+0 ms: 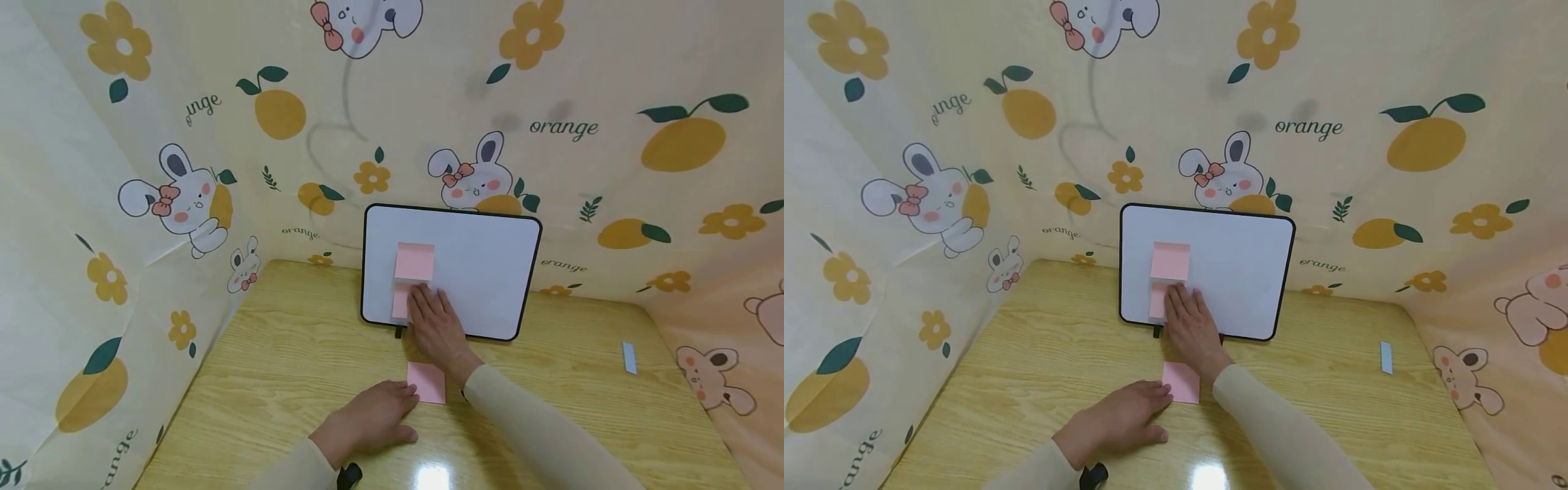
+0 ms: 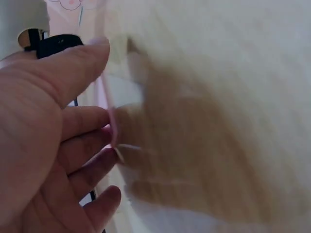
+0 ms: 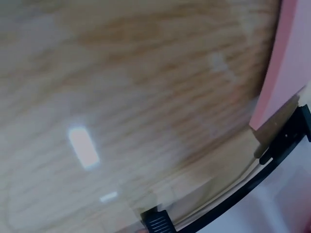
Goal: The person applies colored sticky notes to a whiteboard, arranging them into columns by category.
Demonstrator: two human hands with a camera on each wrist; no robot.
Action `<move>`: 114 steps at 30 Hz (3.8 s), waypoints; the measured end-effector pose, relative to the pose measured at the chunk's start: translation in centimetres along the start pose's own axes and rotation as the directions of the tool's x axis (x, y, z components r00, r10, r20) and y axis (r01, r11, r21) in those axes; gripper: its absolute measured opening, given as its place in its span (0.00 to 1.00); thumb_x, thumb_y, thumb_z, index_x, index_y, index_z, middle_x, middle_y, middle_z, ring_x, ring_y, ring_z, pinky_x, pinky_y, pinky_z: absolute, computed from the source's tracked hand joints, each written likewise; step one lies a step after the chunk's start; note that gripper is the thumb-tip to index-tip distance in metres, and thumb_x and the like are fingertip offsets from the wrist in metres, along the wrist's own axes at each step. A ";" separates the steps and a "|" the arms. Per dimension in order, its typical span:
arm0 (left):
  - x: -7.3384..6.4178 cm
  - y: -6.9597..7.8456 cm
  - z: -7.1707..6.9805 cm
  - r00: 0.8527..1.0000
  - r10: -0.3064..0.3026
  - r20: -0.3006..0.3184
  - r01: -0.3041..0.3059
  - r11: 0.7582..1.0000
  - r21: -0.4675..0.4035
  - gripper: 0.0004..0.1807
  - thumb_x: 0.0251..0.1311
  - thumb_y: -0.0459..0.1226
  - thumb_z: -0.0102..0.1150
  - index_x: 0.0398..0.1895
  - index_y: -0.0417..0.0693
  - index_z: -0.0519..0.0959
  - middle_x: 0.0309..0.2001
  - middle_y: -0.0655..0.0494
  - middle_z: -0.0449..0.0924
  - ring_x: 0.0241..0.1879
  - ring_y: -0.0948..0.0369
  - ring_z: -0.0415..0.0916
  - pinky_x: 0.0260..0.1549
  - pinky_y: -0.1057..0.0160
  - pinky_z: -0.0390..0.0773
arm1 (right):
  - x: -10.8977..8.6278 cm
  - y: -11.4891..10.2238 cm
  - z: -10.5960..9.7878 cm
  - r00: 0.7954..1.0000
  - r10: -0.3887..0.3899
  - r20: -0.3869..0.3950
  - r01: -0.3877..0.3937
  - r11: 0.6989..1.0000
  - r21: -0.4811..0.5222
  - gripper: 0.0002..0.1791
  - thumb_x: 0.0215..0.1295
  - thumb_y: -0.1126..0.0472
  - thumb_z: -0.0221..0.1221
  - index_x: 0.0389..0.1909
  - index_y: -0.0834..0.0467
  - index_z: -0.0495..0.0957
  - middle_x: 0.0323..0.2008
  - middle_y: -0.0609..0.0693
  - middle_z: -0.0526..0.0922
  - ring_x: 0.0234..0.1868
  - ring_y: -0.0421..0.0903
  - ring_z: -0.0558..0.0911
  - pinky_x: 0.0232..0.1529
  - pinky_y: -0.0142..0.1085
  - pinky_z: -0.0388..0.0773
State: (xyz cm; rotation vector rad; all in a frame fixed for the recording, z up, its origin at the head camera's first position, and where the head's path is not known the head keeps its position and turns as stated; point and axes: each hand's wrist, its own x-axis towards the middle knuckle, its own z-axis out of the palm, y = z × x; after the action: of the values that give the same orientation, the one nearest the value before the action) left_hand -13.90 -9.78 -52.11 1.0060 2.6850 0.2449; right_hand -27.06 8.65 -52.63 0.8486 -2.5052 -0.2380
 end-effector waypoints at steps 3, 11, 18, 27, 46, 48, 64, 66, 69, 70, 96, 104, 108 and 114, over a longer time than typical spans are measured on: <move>0.3 0.1 -0.4 1.000 -0.015 -0.011 0.015 1.000 0.010 0.33 0.74 0.59 0.57 0.73 0.52 0.76 0.75 0.57 0.73 0.76 0.58 0.68 0.76 0.59 0.67 | -0.4 0.0 -0.2 0.996 0.059 0.071 -0.061 0.998 0.027 0.40 0.81 0.46 0.54 0.83 0.64 0.56 0.84 0.58 0.56 0.85 0.55 0.54 0.84 0.56 0.51; 1.9 -0.1 -1.8 0.996 -0.018 -0.092 0.014 0.999 -0.039 0.16 0.77 0.50 0.57 0.57 0.53 0.84 0.52 0.63 0.87 0.54 0.63 0.84 0.57 0.62 0.83 | -1.5 0.7 -0.4 0.980 0.115 0.162 -0.120 0.993 0.022 0.43 0.82 0.44 0.53 0.85 0.61 0.50 0.86 0.55 0.48 0.87 0.54 0.47 0.85 0.57 0.42; 3.0 -1.4 -1.7 0.972 -0.055 -0.229 0.050 0.998 -0.025 0.17 0.81 0.42 0.50 0.63 0.47 0.81 0.60 0.54 0.84 0.59 0.58 0.83 0.59 0.60 0.84 | -1.6 0.7 -0.6 0.978 0.102 0.182 -0.103 0.995 -0.001 0.44 0.81 0.44 0.54 0.85 0.62 0.50 0.86 0.55 0.46 0.87 0.54 0.43 0.86 0.56 0.39; 5.5 -5.7 -5.4 0.904 -0.069 -0.422 0.194 0.945 0.262 0.31 0.83 0.48 0.47 0.80 0.40 0.65 0.80 0.45 0.63 0.82 0.49 0.58 0.81 0.48 0.59 | -1.4 0.9 -0.5 0.978 0.091 0.190 -0.075 0.993 -0.091 0.44 0.80 0.41 0.53 0.85 0.60 0.51 0.86 0.54 0.46 0.87 0.53 0.43 0.86 0.56 0.41; 7.2 -9.9 -7.1 0.962 -0.069 -0.264 0.182 0.883 0.433 0.41 0.83 0.60 0.32 0.86 0.45 0.48 0.87 0.53 0.43 0.86 0.54 0.37 0.85 0.48 0.42 | -1.5 0.9 -0.8 0.971 0.085 0.222 -0.061 0.991 -0.115 0.46 0.81 0.36 0.48 0.86 0.59 0.45 0.86 0.52 0.42 0.87 0.53 0.41 0.84 0.62 0.40; 6.8 -10.5 -7.1 0.964 -0.066 -0.256 0.179 0.876 0.447 0.40 0.83 0.60 0.33 0.86 0.45 0.49 0.86 0.52 0.44 0.86 0.54 0.38 0.85 0.48 0.42 | -1.5 0.9 -0.8 0.974 0.082 0.211 -0.060 0.992 -0.110 0.46 0.81 0.37 0.50 0.85 0.59 0.47 0.86 0.52 0.44 0.87 0.53 0.42 0.84 0.62 0.39; 7.3 -10.6 -6.6 0.961 -0.037 -0.274 0.160 0.883 0.440 0.39 0.84 0.57 0.36 0.85 0.42 0.54 0.85 0.49 0.48 0.86 0.52 0.42 0.85 0.49 0.47 | -0.5 1.5 -0.4 0.964 0.074 0.257 -0.058 0.996 -0.070 0.45 0.82 0.40 0.49 0.86 0.59 0.43 0.87 0.52 0.41 0.87 0.52 0.37 0.85 0.60 0.35; 7.3 -10.5 -6.6 0.959 -0.042 -0.279 0.167 0.882 0.440 0.39 0.83 0.57 0.38 0.85 0.42 0.54 0.85 0.49 0.49 0.86 0.52 0.43 0.85 0.49 0.47 | -0.9 1.8 -0.2 0.960 0.105 0.261 -0.090 0.994 -0.068 0.45 0.82 0.40 0.50 0.86 0.59 0.43 0.87 0.52 0.40 0.87 0.52 0.37 0.85 0.60 0.33; 7.8 -9.9 -6.5 0.952 -0.020 -0.306 0.163 0.878 0.450 0.38 0.83 0.55 0.41 0.84 0.42 0.55 0.85 0.49 0.51 0.85 0.52 0.44 0.84 0.50 0.49 | -1.3 2.0 -0.2 0.962 0.111 0.250 -0.098 0.993 -0.063 0.46 0.81 0.40 0.51 0.86 0.59 0.46 0.87 0.53 0.42 0.87 0.52 0.38 0.85 0.61 0.34; 8.1 -9.7 -6.5 0.949 -0.006 -0.315 0.156 0.877 0.455 0.38 0.83 0.55 0.42 0.84 0.42 0.55 0.85 0.49 0.51 0.85 0.52 0.44 0.84 0.50 0.49 | -1.3 2.0 -0.2 0.962 0.108 0.250 -0.095 0.993 -0.065 0.46 0.81 0.39 0.51 0.86 0.60 0.46 0.87 0.53 0.41 0.87 0.53 0.38 0.85 0.61 0.35; 8.1 -12.5 -6.1 0.953 0.037 -0.300 0.142 0.822 0.552 0.36 0.84 0.54 0.39 0.85 0.45 0.54 0.86 0.51 0.48 0.86 0.53 0.44 0.84 0.50 0.48 | 1.2 1.0 -0.4 0.968 -0.003 0.251 0.015 0.999 -0.046 0.46 0.81 0.39 0.50 0.86 0.59 0.44 0.87 0.53 0.43 0.87 0.53 0.38 0.85 0.60 0.38; 8.2 -12.0 -5.7 0.946 0.033 -0.323 0.151 0.836 0.528 0.37 0.84 0.56 0.38 0.85 0.43 0.55 0.86 0.50 0.50 0.86 0.53 0.45 0.84 0.50 0.48 | -0.7 1.5 -0.1 0.958 0.108 0.267 -0.081 0.991 -0.108 0.45 0.81 0.39 0.50 0.86 0.58 0.46 0.86 0.51 0.45 0.87 0.52 0.41 0.85 0.60 0.38; 8.2 -11.4 -4.7 0.951 0.039 -0.307 0.115 0.877 0.466 0.37 0.84 0.55 0.37 0.85 0.41 0.54 0.85 0.48 0.49 0.86 0.51 0.43 0.85 0.49 0.46 | -1.5 1.2 0.5 0.949 0.065 0.309 -0.046 0.997 -0.068 0.44 0.82 0.40 0.47 0.86 0.59 0.46 0.86 0.52 0.46 0.87 0.52 0.40 0.85 0.59 0.37; 7.9 -10.7 -3.2 0.958 0.016 -0.287 0.125 0.875 0.467 0.37 0.84 0.56 0.33 0.85 0.43 0.54 0.85 0.50 0.50 0.86 0.53 0.43 0.84 0.50 0.46 | -2.4 0.9 0.9 0.946 0.024 0.322 0.015 0.993 -0.118 0.43 0.82 0.38 0.46 0.86 0.57 0.48 0.86 0.51 0.47 0.87 0.52 0.42 0.85 0.59 0.39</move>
State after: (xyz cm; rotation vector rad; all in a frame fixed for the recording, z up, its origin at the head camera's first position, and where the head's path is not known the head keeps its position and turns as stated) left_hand -27.18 -12.70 -53.18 1.0876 3.1188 -0.3427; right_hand -26.34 10.86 -54.00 0.8097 -2.7593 -0.5603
